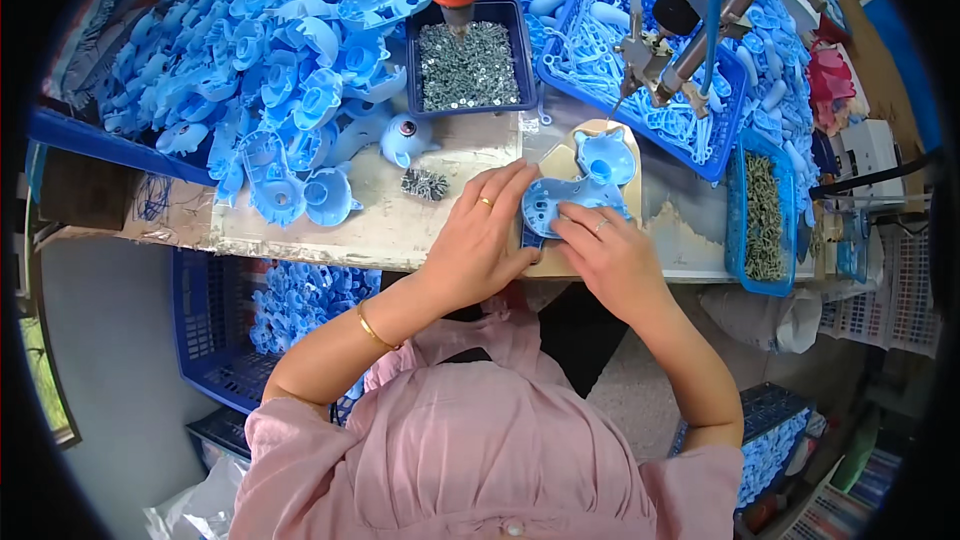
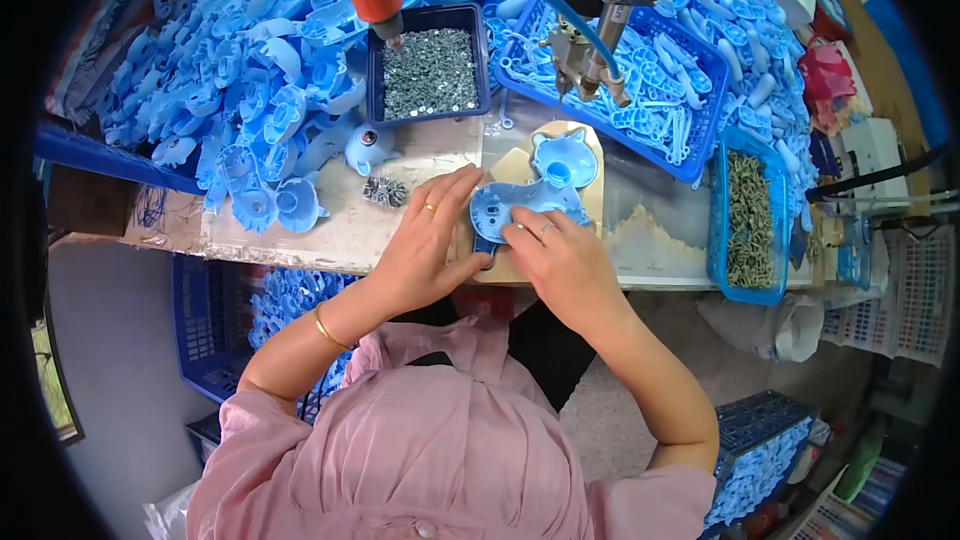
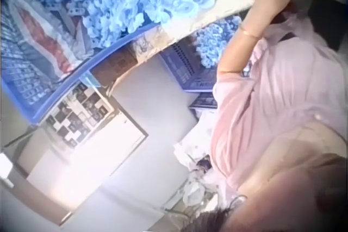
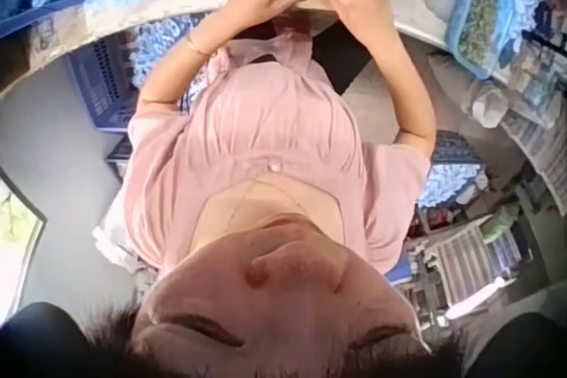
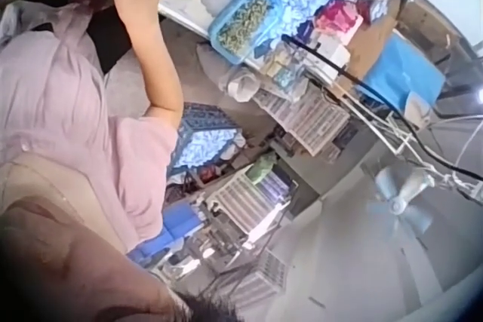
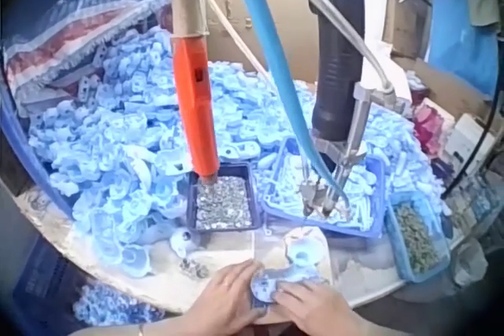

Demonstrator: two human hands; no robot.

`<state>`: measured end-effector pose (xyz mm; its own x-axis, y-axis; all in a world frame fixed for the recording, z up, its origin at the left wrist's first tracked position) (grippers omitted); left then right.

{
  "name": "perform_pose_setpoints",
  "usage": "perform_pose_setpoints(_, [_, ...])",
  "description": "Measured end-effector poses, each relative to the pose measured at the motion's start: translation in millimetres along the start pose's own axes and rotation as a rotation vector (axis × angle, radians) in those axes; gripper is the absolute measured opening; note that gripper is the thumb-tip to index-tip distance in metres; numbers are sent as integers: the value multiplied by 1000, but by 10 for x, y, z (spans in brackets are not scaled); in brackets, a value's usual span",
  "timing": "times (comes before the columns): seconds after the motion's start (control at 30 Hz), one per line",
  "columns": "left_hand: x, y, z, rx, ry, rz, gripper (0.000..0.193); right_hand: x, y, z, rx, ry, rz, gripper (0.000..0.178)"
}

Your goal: Assembling plastic toy components using a pneumatic screwdriver and manual positioning.

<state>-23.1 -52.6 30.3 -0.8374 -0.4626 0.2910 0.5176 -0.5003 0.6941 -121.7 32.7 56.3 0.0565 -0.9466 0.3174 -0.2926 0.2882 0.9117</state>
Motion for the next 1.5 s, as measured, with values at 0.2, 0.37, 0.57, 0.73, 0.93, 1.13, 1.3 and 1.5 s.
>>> perform_pose_setpoints(0.2, [-11, 1, -15, -20, 14, 7, 89, -12, -39, -13, -13, 28, -155, 38])
perform_pose_setpoints(0.37, [-17, -23, -42, -29, 55, -16, 87, 28, -108, -37, -108, 70, -262, 37])
perform_pose_setpoints(0.57, [32, -44, -21, -30, 39, -33, 84, 55, -126, 86, -21, 40, -326, 35])
perform_pose_setpoints(0.73, [-18, 39, -2, -21, 46, -24, 80, 203, 148, 856, 335, -247, -139, 19])
perform_pose_setpoints(0.93, [81, 68, 157, -45, 3, -20, 71, 185, 687, 2050, -248, -346, 262, 16])
perform_pose_setpoints(1.13, [85, 71, 210, -17, -10, -24, 64, -52, 647, 2537, -229, -618, 52, 14])
perform_pose_setpoints(1.3, [102, -35, 258, -32, -19, -66, 60, -48, 447, 2404, -149, -573, -141, 9])
perform_pose_setpoints(1.5, [144, -48, 326, 14, -44, -61, 57, -12, 614, 2271, -151, -310, 11, 16])
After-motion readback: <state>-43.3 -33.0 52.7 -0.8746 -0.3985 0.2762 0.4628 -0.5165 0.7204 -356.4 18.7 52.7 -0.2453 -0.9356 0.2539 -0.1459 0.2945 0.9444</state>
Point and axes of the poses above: each hand's wrist, its own x-axis towards the middle knuckle, its own y-axis out of the back of the hand, z = x × y, the point moved 9 cm from there along x, towards the middle knuckle
